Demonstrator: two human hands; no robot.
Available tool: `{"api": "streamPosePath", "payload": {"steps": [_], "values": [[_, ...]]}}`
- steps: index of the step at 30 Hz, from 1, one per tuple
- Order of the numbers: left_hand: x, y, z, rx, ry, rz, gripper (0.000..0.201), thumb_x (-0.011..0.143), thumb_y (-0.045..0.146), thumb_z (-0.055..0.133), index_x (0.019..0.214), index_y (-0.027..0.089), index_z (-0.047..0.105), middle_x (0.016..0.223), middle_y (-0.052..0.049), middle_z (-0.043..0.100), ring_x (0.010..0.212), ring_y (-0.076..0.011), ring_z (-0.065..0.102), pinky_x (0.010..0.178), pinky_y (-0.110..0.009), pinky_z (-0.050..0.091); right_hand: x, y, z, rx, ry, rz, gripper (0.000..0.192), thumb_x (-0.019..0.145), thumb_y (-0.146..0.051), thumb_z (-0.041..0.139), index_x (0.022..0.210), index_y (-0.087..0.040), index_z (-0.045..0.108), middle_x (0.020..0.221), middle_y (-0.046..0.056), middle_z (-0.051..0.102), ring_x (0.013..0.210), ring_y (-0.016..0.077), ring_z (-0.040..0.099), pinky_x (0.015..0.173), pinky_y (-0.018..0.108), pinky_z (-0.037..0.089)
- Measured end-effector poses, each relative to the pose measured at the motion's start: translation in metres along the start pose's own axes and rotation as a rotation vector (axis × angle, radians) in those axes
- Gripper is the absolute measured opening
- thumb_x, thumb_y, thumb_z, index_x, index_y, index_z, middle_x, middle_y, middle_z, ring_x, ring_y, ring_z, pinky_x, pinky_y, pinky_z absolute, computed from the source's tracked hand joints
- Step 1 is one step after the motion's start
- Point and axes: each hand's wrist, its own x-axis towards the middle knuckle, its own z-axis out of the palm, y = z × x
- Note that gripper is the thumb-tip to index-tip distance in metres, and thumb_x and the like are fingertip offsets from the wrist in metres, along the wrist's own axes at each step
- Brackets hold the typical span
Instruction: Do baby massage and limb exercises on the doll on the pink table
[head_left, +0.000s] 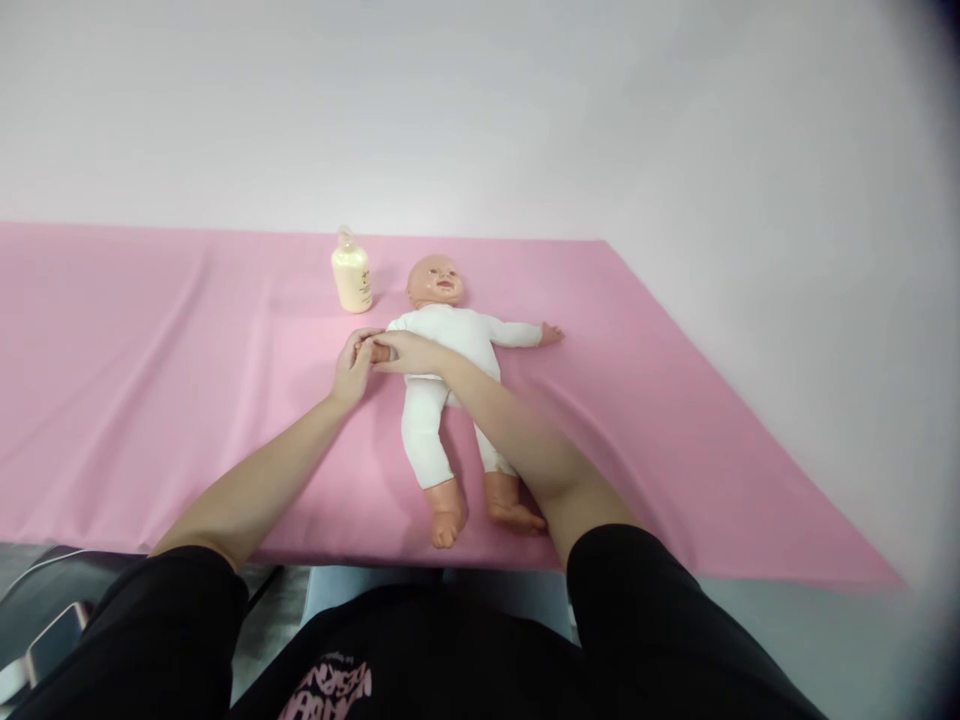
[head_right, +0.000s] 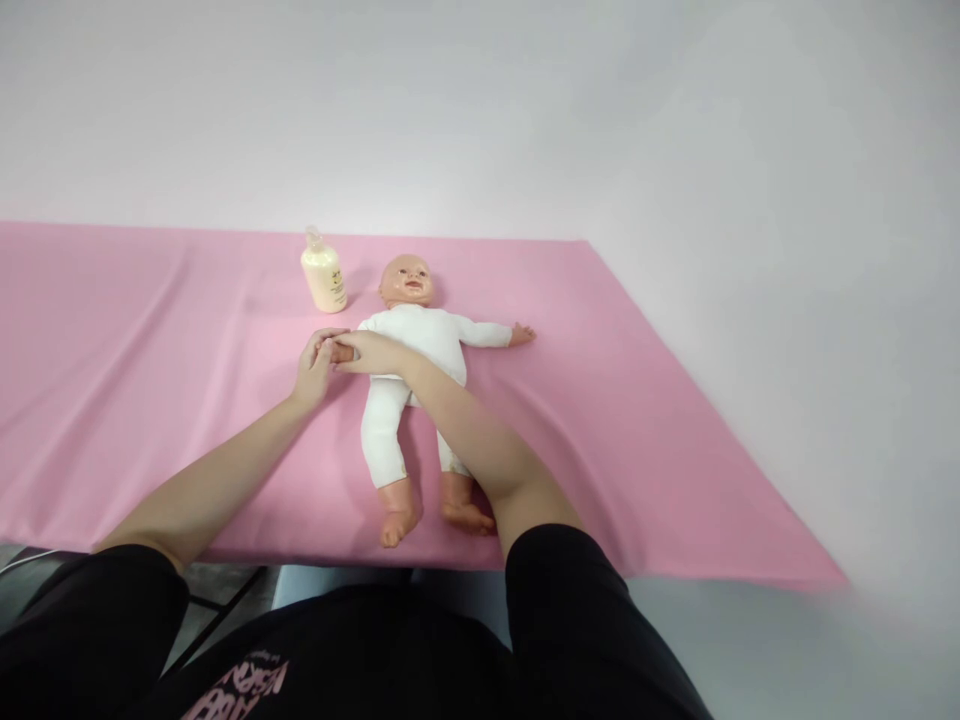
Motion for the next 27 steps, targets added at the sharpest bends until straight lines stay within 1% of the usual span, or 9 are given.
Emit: {"api": "streamPosePath", "payload": {"steps": [3,7,10,12,14,18,21,24,27], "values": [[0.0,0.0,0.0,0.026,0.03,-0.002,0.042,0.1,0.061,0.052,0.112,0.024,0.069,0.116,-0.009,0.073,0.113,-0.0239,0.068,0.106,-0.043,0.052,-0.001,-0.005,-0.001,-0.028,-0.001,-0.007,0.024,0.084,-0.022,0.067,0.106,-0.013,0.07,0.097,0.005,0.073,0.082,0.0167,0.061,0.078,0.028,0.045],[0.002,-0.004,-0.001,0.028,0.1,0.008,0.041,0.1,0.061,0.052,0.11,0.025,0.068,0.121,-0.009,0.071,0.117,-0.0231,0.066,0.109,-0.043,0.05,0.0,0.0,0.0,-0.077,0.052,-0.03,0.025,0.089,-0.024,0.065,0.111,-0.011,0.069,0.105,0.009,0.074,0.089,0.0195,0.064,0.085,0.032,0.048],[0.005,-0.009,-0.002,0.016,0.167,-0.018,0.04,0.1,0.061,0.052,0.109,0.025,0.066,0.12,-0.009,0.07,0.115,-0.0215,0.066,0.106,-0.041,0.051,0.004,0.01,0.002,-0.105,0.127,-0.062,0.03,0.092,-0.022,0.063,0.119,-0.012,0.069,0.12,0.014,0.072,0.107,0.0238,0.065,0.099,0.037,0.049],[0.008,-0.011,-0.005,-0.008,0.188,-0.043,0.039,0.1,0.06,0.052,0.107,0.024,0.065,0.117,-0.009,0.07,0.112,-0.021,0.067,0.102,-0.04,0.053,0.007,0.017,0.004,-0.117,0.153,-0.075,0.035,0.092,-0.02,0.063,0.126,-0.014,0.067,0.129,0.015,0.069,0.119,0.0254,0.063,0.108,0.041,0.046],[0.011,-0.014,-0.01,-0.011,0.195,-0.063,0.04,0.101,0.06,0.052,0.104,0.022,0.064,0.113,-0.008,0.07,0.107,-0.0208,0.068,0.097,-0.039,0.055,0.01,0.023,0.006,-0.134,0.175,-0.073,0.038,0.092,-0.02,0.064,0.13,-0.015,0.066,0.134,0.015,0.068,0.125,0.026,0.061,0.112,0.044,0.044],[0.019,-0.023,-0.024,0.043,0.209,-0.095,0.041,0.101,0.06,0.05,0.098,0.022,0.065,0.098,-0.005,0.068,0.09,-0.0191,0.067,0.082,-0.034,0.055,0.013,0.03,0.009,-0.148,0.233,-0.054,0.04,0.093,-0.019,0.062,0.133,-0.014,0.065,0.136,0.016,0.066,0.126,0.026,0.06,0.115,0.046,0.043],[0.026,-0.032,-0.036,0.112,0.26,-0.097,0.035,0.101,0.055,0.052,0.094,0.024,0.066,0.085,-0.003,0.064,0.08,-0.0184,0.063,0.076,-0.032,0.053,0.014,0.031,0.01,-0.122,0.258,-0.039,0.037,0.094,-0.018,0.061,0.13,-0.014,0.067,0.134,0.016,0.067,0.125,0.0249,0.06,0.114,0.045,0.043],[0.034,-0.042,-0.047,0.196,0.316,-0.082,0.029,0.1,0.047,0.056,0.088,0.024,0.068,0.077,-0.001,0.06,0.074,-0.0188,0.058,0.074,-0.032,0.049,0.015,0.033,0.01,-0.087,0.252,-0.049,0.033,0.095,-0.02,0.06,0.126,-0.015,0.069,0.129,0.014,0.068,0.122,0.0231,0.061,0.113,0.041,0.045],[0.04,-0.051,-0.056,0.217,0.316,-0.041,0.025,0.099,0.042,0.058,0.085,0.024,0.068,0.074,-0.002,0.06,0.075,-0.0196,0.057,0.077,-0.033,0.049,0.015,0.033,0.011,-0.04,0.228,-0.051,0.03,0.095,-0.021,0.059,0.121,-0.014,0.071,0.126,0.013,0.069,0.118,0.022,0.063,0.112,0.04,0.046]]}}
